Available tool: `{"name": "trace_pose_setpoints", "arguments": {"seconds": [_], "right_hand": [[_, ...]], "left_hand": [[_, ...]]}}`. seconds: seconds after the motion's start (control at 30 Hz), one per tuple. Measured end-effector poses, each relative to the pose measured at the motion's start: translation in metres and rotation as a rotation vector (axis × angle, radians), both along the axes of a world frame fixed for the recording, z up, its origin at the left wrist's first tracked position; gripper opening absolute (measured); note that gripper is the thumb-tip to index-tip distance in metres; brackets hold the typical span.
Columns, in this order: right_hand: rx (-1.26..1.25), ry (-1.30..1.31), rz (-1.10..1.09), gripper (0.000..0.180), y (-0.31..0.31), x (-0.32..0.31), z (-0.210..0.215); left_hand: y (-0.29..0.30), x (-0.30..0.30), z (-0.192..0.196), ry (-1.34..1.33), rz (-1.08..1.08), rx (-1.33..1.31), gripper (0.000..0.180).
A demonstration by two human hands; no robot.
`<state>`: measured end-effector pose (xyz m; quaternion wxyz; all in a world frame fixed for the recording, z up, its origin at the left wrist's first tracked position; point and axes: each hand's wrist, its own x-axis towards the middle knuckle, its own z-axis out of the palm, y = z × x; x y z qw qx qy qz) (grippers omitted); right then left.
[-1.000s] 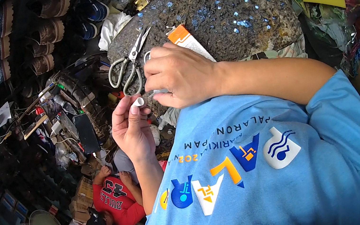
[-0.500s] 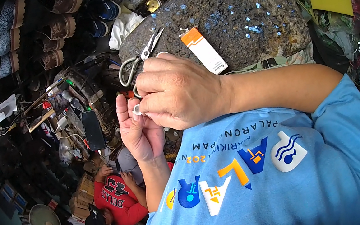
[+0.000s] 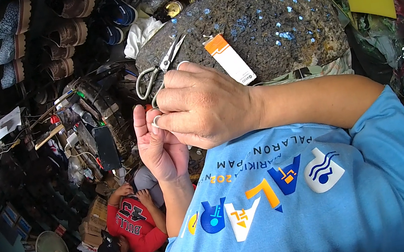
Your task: Repairing a pair of eyeglasses using a small screwdriver and glue while surrounded by shoe manufacturing materials.
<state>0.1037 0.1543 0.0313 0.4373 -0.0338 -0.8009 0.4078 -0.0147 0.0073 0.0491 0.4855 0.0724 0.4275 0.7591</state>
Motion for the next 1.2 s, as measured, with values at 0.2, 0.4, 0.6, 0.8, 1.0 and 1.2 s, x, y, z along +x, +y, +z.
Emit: {"name": "trace_pose_setpoints", "arguments": {"seconds": [0.2,0.4,0.6,0.8,1.0,1.2], "right_hand": [[0.019,-0.034,-0.006,0.026,-0.001,0.001,0.001],[-0.038,-0.017,0.001,0.023,-0.004,-0.004,-0.001],[-0.039,0.072,-0.039,0.021,0.004,0.003,-0.001],[-0.109,-0.163,0.038,0.016,0.005,0.009,-0.023],[-0.194,-0.082,0.041,0.009,0.004,0.001,-0.011],[-0.178,-0.012,0.053,0.014,0.002,-0.006,-0.007]], "left_hand": [[0.000,0.001,0.000,0.019,0.007,-0.005,0.047],[-0.003,0.005,-0.003,0.023,0.048,-0.020,0.047],[-0.009,-0.005,-0.003,0.009,0.053,-0.007,0.044],[-0.012,-0.007,-0.005,0.219,0.081,-0.186,0.040],[-0.012,-0.006,-0.006,0.174,-0.016,-0.136,0.042],[-0.004,-0.001,0.002,0.166,-0.026,-0.147,0.046]]}}
